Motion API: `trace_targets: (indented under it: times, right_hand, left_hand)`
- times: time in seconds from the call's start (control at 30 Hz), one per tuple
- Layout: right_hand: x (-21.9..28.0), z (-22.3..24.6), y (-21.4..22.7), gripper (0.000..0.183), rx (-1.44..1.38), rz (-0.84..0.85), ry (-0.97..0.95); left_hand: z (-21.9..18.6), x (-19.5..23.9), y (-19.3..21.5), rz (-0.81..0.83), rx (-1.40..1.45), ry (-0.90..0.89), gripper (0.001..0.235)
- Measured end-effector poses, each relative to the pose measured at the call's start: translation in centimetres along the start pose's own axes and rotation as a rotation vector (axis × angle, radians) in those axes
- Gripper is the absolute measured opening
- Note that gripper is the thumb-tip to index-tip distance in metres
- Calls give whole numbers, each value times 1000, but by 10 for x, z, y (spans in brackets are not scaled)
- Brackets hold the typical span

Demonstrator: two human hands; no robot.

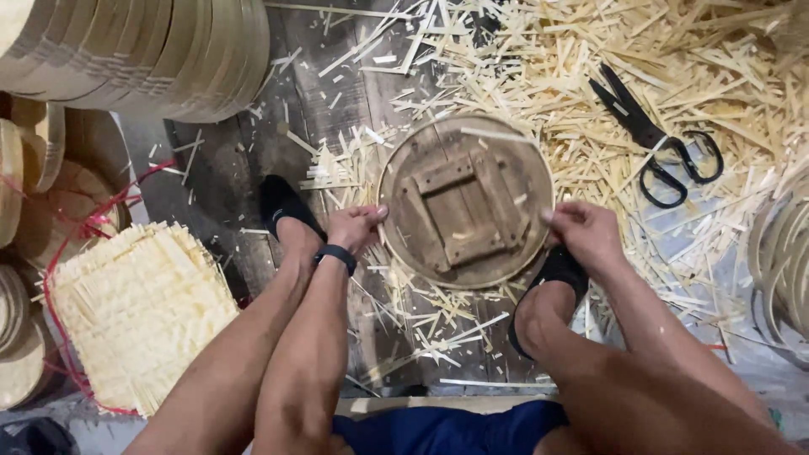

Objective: The person trims excess woven bamboo strips from round steamer liners with scissors while holding each liner over a wooden form on the floor. They press the liner down, cut around the edge, lift the trimmed liner, and stack it with finished liners beside them.

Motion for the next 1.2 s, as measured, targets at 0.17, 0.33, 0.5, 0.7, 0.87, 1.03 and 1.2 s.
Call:
trace_targets:
  times: [0.17, 0.33, 0.5, 0.7, 0.87, 1.03, 1.2]
  right_hand:
    - [-14, -25, 3, 23, -210, 17, 58]
    - [-28, -35, -5, 15, -320, 110, 24]
    - [-18, -32, -2, 19, -257, 62, 26]
    - [49, 97, -6, 40, 203, -116, 506]
    - [86, 174, -57, 38, -380, 397, 455]
    - [80, 163, -27, 38, -927, 386, 447]
    - [97, 134, 37, 48, -918, 286, 502]
  left_hand:
    - [1, 89, -44, -50, -51, 223, 19]
    - [66, 71, -54, 18, 336, 149, 31]
    - [44, 89, -58, 11, 308, 124, 34]
    - [-39, 117, -51, -37, 78, -154, 42]
    - [-183, 240, -91, -258, -372, -1256, 47]
    - [-163, 220, -115, 56, -71, -836, 55]
    - [-168, 155, -37, -366, -154, -733, 32]
Point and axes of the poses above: each hand's wrist, its own x-axis away from the middle knuckle, its own y-axis out of the back of the hand, z = x × y, the point moved 6 cm from there along -x, towards the middle knuckle, and after that the axes turned 1 degree about x, right-handed, at the moved point
